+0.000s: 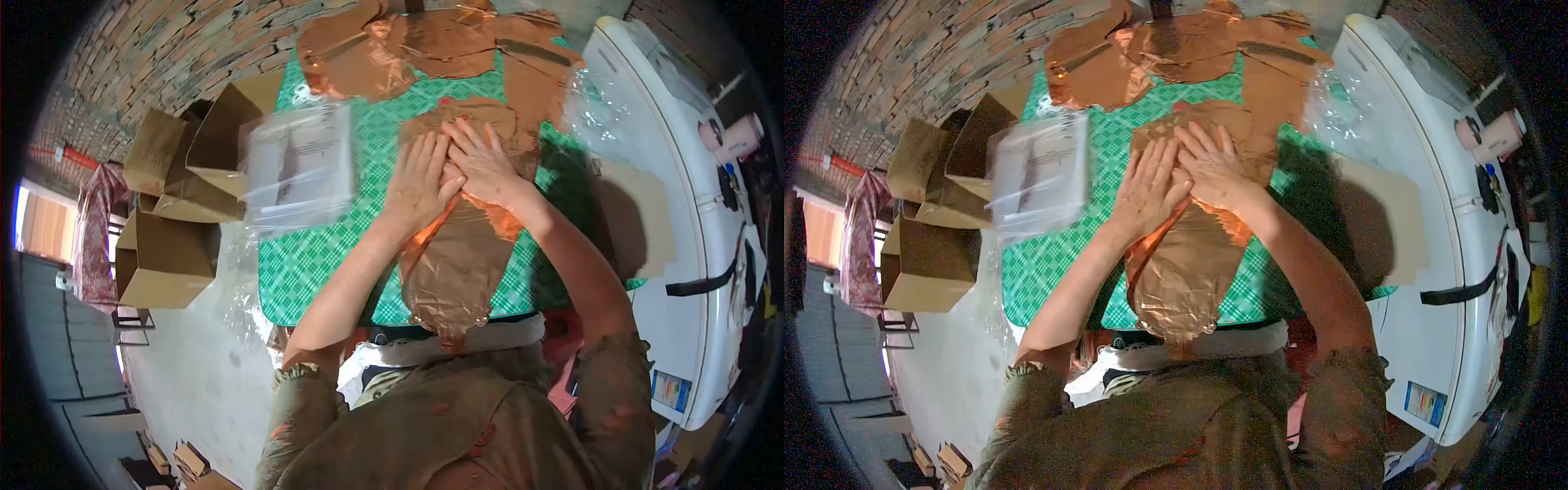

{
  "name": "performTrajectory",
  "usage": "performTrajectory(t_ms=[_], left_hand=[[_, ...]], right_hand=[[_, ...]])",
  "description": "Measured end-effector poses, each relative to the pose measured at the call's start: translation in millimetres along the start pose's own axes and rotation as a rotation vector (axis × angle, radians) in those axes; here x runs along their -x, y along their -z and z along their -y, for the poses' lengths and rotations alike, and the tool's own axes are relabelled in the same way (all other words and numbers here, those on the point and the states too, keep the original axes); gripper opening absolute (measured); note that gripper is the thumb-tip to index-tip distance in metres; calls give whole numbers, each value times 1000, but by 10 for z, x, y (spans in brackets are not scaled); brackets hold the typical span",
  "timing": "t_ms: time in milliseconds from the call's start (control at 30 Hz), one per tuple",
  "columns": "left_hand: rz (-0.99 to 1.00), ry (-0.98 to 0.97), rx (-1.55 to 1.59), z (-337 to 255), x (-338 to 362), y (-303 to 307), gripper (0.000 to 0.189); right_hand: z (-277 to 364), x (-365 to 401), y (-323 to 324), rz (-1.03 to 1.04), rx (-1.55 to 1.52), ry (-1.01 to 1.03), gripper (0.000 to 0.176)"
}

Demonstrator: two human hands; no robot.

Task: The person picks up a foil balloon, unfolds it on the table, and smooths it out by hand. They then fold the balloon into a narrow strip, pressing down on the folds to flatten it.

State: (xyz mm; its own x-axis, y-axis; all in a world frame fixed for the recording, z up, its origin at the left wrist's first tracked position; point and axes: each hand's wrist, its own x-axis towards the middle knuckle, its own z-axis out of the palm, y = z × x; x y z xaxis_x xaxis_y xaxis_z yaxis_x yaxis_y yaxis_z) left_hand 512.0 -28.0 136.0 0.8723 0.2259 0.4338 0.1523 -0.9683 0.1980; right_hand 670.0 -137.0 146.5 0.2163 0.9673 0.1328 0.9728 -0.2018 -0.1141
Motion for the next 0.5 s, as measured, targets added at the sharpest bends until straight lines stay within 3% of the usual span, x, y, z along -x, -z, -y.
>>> performTrajectory(t_ms=[133, 367, 400, 500], left_hand=[[-29, -14, -17, -12, 15, -10, 79], [0, -15, -46, -15, 14, -21, 79], [92, 25, -74, -15, 14, -7, 79], [105, 32, -62, -32, 3, 26, 80]], right_hand=[[44, 3, 119, 124, 100, -13, 61], [-91, -25, -130, -13, 0, 21, 63], [-90, -22, -86, 39, -15, 19, 63], [-91, -29, -26, 60, -39, 6, 63]])
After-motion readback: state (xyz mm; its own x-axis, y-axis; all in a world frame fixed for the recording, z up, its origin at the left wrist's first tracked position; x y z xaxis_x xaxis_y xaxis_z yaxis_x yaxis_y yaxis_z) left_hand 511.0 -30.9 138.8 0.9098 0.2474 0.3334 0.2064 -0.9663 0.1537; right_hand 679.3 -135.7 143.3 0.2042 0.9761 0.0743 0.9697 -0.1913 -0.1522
